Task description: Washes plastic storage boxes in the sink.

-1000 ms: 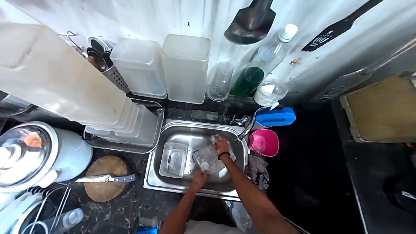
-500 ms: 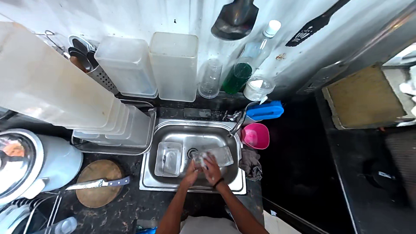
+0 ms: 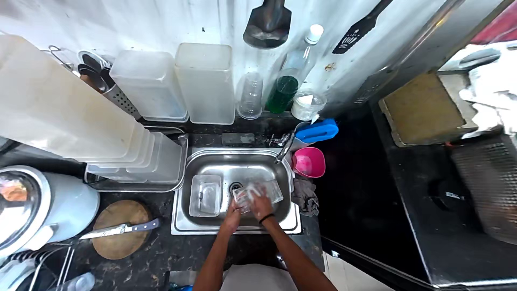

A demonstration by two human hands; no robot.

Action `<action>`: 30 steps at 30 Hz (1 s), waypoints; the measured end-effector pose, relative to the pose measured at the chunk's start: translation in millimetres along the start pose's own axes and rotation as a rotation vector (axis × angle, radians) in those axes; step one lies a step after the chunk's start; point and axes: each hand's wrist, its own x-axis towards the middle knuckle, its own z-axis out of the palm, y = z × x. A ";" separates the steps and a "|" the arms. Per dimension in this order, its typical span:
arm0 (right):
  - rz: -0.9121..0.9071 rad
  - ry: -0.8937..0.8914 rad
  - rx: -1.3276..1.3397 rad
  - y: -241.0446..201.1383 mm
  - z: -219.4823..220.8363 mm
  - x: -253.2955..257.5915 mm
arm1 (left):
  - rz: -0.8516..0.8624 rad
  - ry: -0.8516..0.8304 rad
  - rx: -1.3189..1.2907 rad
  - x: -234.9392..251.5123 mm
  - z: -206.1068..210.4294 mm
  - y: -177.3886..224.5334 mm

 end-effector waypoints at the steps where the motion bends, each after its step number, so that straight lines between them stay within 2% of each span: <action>1: 0.087 0.091 0.015 12.8 -9.0 12.4 | 0.007 -0.016 -0.018 -7.2 0.1 0.0; 2: 0.158 0.192 0.063 26.1 -19.3 27.8 | 0.013 -0.037 -0.019 -15.0 2.4 1.9; 3: 0.236 0.221 0.093 32.6 -35.4 42.9 | 0.034 -0.067 0.002 -22.0 5.6 3.6; 5: 0.348 0.004 0.139 33.7 -72.3 67.8 | 0.100 -0.135 0.167 -35.0 13.9 8.9; 7: 0.374 -0.243 0.099 26.7 -89.3 85.6 | 0.204 -0.182 0.441 -36.8 18.9 7.1; 9: 0.381 -0.327 0.040 3.7 -88.4 85.8 | 0.273 -0.206 0.734 -33.5 26.2 6.1; 11: 0.299 -0.342 0.023 -25.9 -78.6 84.3 | 0.277 -0.237 0.983 -27.6 33.4 13.6; 13: 0.119 -0.344 0.058 -53.4 -69.1 78.4 | 0.251 -0.284 1.119 -23.9 34.8 22.5; 15: -0.025 -0.365 0.079 -76.8 -66.3 60.5 | 0.236 -0.266 1.158 -25.4 30.8 28.8; 18: -0.036 -0.310 0.135 -69.8 -83.6 38.6 | 0.295 -0.160 1.150 -28.8 19.8 42.4; 20: 0.034 -0.214 0.217 -32.6 -97.6 48.6 | 0.287 -0.153 1.125 -38.2 19.3 63.4; 23: 0.212 -0.045 0.475 27.7 -99.1 70.7 | 0.321 -0.137 1.000 -62.8 19.2 84.7; 26: 0.213 0.048 0.694 42.9 -103.1 49.5 | 0.395 -0.142 0.980 -80.2 19.6 97.0; 27: 0.287 0.030 0.726 24.7 -121.0 27.9 | 0.422 -0.131 0.976 -84.1 21.3 100.1; 28: 0.577 -0.110 0.862 -6.8 -154.6 8.5 | 0.445 -0.113 0.975 -87.0 24.2 102.3; 29: 0.749 -0.094 1.049 -15.5 -156.9 -6.9 | 0.457 -0.096 0.977 -86.8 27.4 104.0; 30: 0.833 -0.016 1.235 -7.6 -136.8 -15.8 | 0.453 -0.088 0.987 -82.7 30.2 105.9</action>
